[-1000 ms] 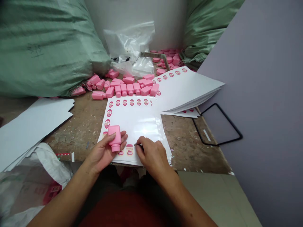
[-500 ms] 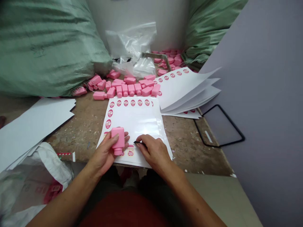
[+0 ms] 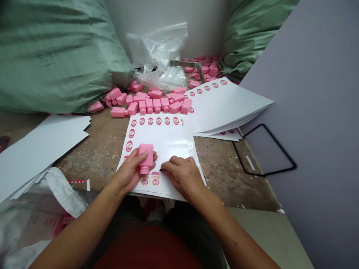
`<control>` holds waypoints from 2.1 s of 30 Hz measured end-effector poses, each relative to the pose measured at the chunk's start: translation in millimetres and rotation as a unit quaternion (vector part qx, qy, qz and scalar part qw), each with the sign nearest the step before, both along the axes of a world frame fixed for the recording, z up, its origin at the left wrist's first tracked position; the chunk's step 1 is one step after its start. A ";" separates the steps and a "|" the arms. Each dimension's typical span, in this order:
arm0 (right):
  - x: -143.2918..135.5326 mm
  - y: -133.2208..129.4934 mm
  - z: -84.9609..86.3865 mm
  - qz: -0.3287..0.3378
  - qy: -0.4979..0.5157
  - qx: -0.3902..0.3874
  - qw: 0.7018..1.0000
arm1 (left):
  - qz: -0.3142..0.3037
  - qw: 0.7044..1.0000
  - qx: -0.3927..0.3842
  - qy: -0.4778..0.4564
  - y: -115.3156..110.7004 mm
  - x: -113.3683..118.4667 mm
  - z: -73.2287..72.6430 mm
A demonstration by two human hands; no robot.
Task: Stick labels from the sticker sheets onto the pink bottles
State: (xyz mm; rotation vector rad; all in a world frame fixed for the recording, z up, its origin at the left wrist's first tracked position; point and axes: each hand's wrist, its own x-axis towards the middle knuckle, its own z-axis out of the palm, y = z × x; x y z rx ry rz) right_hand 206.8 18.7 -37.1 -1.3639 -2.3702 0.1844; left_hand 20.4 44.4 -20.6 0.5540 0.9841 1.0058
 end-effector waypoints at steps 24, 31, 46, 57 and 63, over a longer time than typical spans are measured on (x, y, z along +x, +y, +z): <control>-3.5 18.4 14.1 -0.012 0.175 -0.260 0.950 | 0.023 0.999 -0.027 -0.027 0.8 1.6 3.7; -6.8 16.7 21.4 0.027 0.105 -0.240 0.965 | 0.023 0.999 -0.026 -0.026 1.0 1.3 3.9; -17.7 -6.8 6.5 -0.076 0.069 -0.191 0.976 | 0.028 0.999 -0.031 -0.035 0.4 1.0 4.4; -12.5 -16.3 8.0 -0.147 0.230 -0.163 0.948 | 0.033 0.998 -0.031 -0.033 0.4 0.5 3.5; -22.9 -15.4 -2.4 -0.117 0.088 -0.140 0.979 | 0.030 0.998 -0.024 -0.040 0.3 0.2 1.5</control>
